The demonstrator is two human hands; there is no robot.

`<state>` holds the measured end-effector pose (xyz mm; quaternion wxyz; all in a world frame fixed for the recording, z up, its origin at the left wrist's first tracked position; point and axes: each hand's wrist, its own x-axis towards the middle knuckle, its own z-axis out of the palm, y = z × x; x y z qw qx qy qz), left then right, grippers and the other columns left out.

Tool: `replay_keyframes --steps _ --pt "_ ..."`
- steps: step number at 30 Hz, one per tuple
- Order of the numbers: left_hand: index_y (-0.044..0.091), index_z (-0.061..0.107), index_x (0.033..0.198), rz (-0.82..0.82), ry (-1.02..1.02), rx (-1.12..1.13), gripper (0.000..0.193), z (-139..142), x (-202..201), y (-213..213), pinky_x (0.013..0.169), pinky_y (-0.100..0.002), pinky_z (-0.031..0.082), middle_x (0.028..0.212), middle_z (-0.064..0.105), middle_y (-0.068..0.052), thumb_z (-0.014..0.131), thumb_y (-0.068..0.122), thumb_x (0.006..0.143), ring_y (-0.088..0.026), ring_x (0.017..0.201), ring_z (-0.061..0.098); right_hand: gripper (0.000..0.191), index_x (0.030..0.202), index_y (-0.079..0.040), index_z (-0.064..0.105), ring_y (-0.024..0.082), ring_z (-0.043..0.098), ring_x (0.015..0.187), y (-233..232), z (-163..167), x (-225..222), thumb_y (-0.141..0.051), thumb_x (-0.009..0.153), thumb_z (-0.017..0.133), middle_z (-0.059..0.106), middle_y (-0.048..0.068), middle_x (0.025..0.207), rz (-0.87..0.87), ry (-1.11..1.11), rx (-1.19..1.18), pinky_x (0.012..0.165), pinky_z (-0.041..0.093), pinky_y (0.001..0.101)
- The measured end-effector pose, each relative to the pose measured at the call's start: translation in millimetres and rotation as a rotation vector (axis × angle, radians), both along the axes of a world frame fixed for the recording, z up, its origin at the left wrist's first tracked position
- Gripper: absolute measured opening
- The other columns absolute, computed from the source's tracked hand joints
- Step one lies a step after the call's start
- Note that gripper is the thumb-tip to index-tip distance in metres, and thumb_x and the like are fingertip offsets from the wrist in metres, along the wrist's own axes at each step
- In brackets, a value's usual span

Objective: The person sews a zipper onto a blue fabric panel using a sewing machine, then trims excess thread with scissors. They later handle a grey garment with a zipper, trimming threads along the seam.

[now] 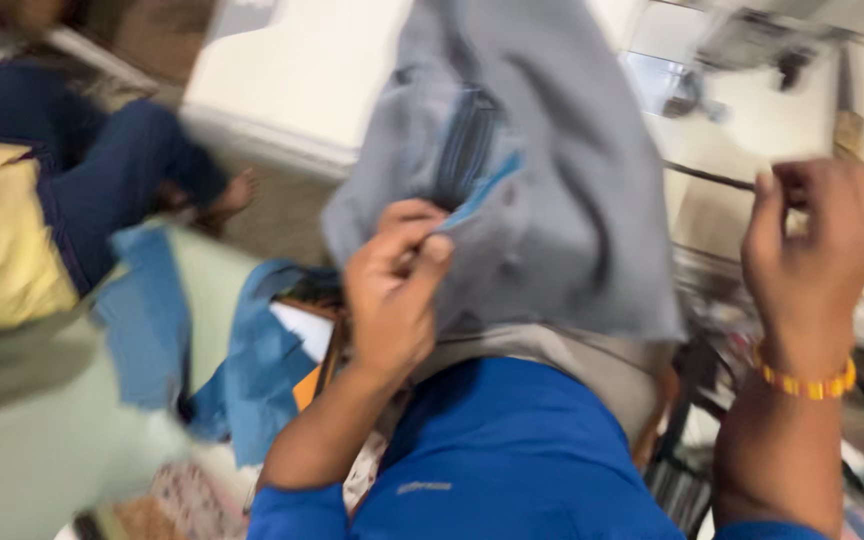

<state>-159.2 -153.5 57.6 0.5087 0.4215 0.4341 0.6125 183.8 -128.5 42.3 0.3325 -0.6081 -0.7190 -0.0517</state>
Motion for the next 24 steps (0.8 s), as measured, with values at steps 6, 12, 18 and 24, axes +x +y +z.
replay_keyframes --steps 6,12,18,24 --pt "-0.006 0.065 0.107 0.012 0.332 0.241 0.015 -4 7 -15 0.101 -0.027 0.044 0.087 0.058 0.0 0.073 -0.003 0.094 -0.017 0.111 0.058 0.022 0.113 0.001 0.066 0.039 0.06 0.101 27 -42 84 -0.001 0.091 0.07 0.062 0.02 0.107 -0.143 -0.195 0.005 0.091 0.049 0.0481" --pt "-0.003 0.06 0.102 0.223 0.248 0.254 0.016 -7 18 -19 0.079 -0.02 0.038 0.104 0.063 -0.009 0.072 0.007 0.1 -0.01 0.087 0.051 0.028 0.108 0.002 0.067 0.042 0.057 0.102 52 -47 81 -0.01 0.087 0.08 0.062 0.024 0.112 -0.25 -0.259 -0.043 0.086 0.048 0.0504" --pt "-0.001 0.056 0.112 0.469 0.292 0.414 0.026 -17 23 -7 0.068 -0.019 0.035 0.105 0.062 -0.01 0.075 0.012 0.101 -0.009 0.075 0.047 0.023 0.111 -0.001 0.069 0.039 0.059 0.101 5 -29 41 -0.012 0.094 0.08 0.064 0.017 0.109 -0.219 -0.096 -0.129 0.089 0.049 0.0476" --pt "0.0 0.054 0.114 0.392 0.43 0.417 0.029 -18 22 -13 0.084 -0.025 0.045 0.113 0.061 -0.01 0.073 0.021 0.105 -0.015 0.095 0.057 0.025 0.113 0.002 0.066 0.038 0.061 0.104 -31 -7 34 -0.01 0.095 0.077 0.064 0.018 0.112 -0.233 -0.093 0.036 0.091 0.051 0.046"
